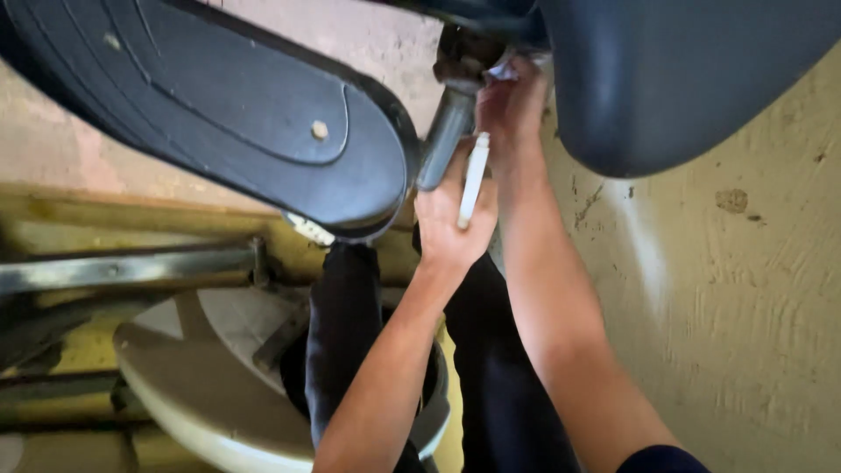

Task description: The recorder is using a spray bottle and a cloth to wipe down and clean an elliptical exercise machine in a gym setting.

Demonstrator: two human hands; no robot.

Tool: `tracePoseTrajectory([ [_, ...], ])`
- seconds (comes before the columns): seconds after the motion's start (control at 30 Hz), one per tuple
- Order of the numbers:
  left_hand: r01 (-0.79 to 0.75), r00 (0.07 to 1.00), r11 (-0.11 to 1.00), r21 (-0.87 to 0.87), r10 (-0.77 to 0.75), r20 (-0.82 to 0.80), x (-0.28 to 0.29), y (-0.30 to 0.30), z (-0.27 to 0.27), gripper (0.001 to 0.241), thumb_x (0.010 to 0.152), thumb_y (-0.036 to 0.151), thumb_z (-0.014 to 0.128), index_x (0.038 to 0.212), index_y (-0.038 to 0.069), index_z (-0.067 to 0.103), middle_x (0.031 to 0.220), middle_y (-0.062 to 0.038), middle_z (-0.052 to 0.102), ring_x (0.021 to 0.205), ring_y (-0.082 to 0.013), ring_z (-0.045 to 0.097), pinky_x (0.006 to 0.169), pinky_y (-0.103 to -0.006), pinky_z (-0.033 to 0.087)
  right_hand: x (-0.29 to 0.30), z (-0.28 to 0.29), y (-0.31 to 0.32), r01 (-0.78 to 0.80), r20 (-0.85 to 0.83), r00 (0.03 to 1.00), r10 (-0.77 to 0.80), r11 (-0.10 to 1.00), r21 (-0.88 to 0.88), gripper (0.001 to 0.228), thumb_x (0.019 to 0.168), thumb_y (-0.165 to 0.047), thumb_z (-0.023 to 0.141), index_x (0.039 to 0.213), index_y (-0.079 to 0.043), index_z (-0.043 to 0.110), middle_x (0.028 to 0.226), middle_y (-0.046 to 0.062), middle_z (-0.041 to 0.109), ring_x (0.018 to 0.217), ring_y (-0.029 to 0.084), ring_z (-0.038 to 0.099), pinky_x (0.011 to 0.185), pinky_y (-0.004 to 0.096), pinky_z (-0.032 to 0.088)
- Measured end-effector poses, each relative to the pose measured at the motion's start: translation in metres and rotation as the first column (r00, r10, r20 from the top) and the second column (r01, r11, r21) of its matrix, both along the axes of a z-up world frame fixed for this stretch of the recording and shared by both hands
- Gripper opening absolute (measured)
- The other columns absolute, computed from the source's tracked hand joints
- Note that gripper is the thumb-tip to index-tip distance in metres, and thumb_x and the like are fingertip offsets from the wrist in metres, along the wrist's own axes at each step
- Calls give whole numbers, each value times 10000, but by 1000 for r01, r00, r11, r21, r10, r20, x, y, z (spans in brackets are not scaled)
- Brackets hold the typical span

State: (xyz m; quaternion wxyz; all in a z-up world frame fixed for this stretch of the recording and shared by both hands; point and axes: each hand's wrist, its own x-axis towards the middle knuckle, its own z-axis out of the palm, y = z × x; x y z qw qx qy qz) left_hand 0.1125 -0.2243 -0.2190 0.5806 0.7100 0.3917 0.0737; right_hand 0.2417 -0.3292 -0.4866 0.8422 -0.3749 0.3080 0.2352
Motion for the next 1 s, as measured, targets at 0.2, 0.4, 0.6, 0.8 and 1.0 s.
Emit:
tracePoseTrajectory([
  [0.2,-12,998,992,122,4,67,3,8,-12,385,835,93,621,1215,52,673,981,-178,693,843,-384,695,775,-457,570,20,-57,9,-274,-105,960,258,942,-196,250,835,-138,616,1077,-90,659,948,118,693,818,318,711,731,475,620],
  [0.4,-93,989,986,139,75,127,6,11,-15,399,858,137,643,1249,63,672,1019,-186,712,850,-391,702,783,-457,582,-5,-98,-152,-354,193,892,409,897,-265,247,934,-241,673,1077,-43,707,979,113,644,871,262,616,759,405,544],
  [0.6,-62,997,998,3,61,36,2,16,-7,438,860,195,645,1289,111,680,1050,-180,737,899,-380,723,810,-454,587,-5,135,-1,-116,101,987,125,990,-83,109,887,-104,607,969,-35,629,1055,133,706,1000,286,686,940,439,584],
  [0.8,-79,997,995,-54,78,-24,-1,15,-4,478,897,249,647,1361,137,619,1147,-203,724,1000,-414,700,865,-476,571,22,-96,-31,-81,305,948,92,996,-47,272,920,-216,625,1102,-14,646,1057,116,702,959,267,680,910,419,556],
  [1.0,-31,993,985,-168,12,-115,-9,16,-4,516,893,284,640,1393,167,598,1123,-187,735,972,-399,713,853,-469,572,30,-172,-60,-158,-66,975,211,874,460,168,1057,-108,594,1216,-60,566,1079,86,636,917,232,645,803,364,567],
])
